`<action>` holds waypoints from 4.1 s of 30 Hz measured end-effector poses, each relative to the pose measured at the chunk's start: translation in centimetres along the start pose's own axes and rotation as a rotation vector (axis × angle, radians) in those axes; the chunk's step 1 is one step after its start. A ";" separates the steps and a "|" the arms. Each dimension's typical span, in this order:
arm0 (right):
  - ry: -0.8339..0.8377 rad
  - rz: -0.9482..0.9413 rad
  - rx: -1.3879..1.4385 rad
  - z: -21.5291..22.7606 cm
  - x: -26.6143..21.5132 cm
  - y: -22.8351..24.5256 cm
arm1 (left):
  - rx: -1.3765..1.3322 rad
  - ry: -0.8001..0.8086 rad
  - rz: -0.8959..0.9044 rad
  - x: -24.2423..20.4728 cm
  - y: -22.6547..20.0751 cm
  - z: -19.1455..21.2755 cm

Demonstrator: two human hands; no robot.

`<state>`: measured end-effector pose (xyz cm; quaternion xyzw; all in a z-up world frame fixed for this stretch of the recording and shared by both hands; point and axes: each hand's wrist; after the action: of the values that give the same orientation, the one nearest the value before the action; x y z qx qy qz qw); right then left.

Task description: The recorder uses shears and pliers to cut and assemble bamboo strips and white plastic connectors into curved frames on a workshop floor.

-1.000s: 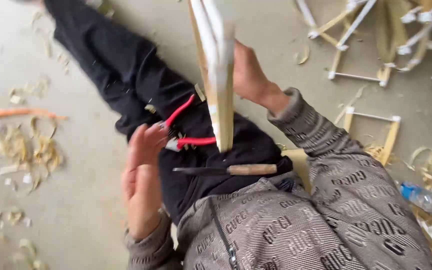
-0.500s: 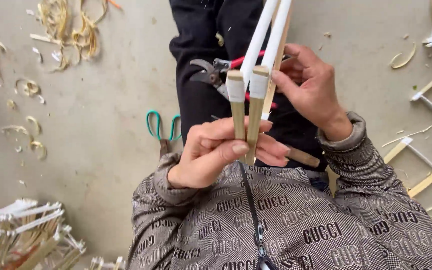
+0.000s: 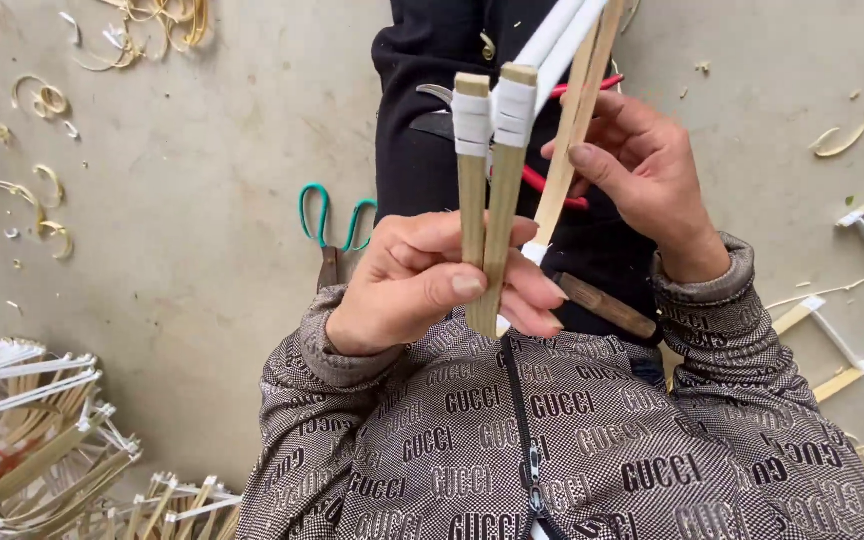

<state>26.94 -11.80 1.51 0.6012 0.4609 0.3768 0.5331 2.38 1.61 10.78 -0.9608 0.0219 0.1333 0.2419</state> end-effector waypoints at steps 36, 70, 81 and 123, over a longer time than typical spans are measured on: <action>0.585 0.456 -1.101 -6.5 2.7 2.2 | 0.388 -0.693 -0.626 2.9 4.3 11.6; 0.381 0.481 -1.328 -3.6 -0.3 3.9 | 0.689 -0.734 -0.154 0.7 7.2 7.4; 0.467 0.279 -0.914 -4.5 -1.9 3.3 | 0.630 -0.490 -0.225 -0.1 7.7 8.0; 0.064 -0.064 0.140 -5.0 1.5 -2.2 | 0.710 -0.314 -0.127 -7.5 -2.7 0.8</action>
<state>22.32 -8.90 0.00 0.6096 0.5219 0.3455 0.4865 -4.78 4.25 13.34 -0.7849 -0.0301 0.2476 0.5672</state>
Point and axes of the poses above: each hand's wrist, its own x-axis towards the middle knuckle, its own z-axis out of the back of the hand, y = z × x, and after that the axes turned 12 degrees about z, right-handed
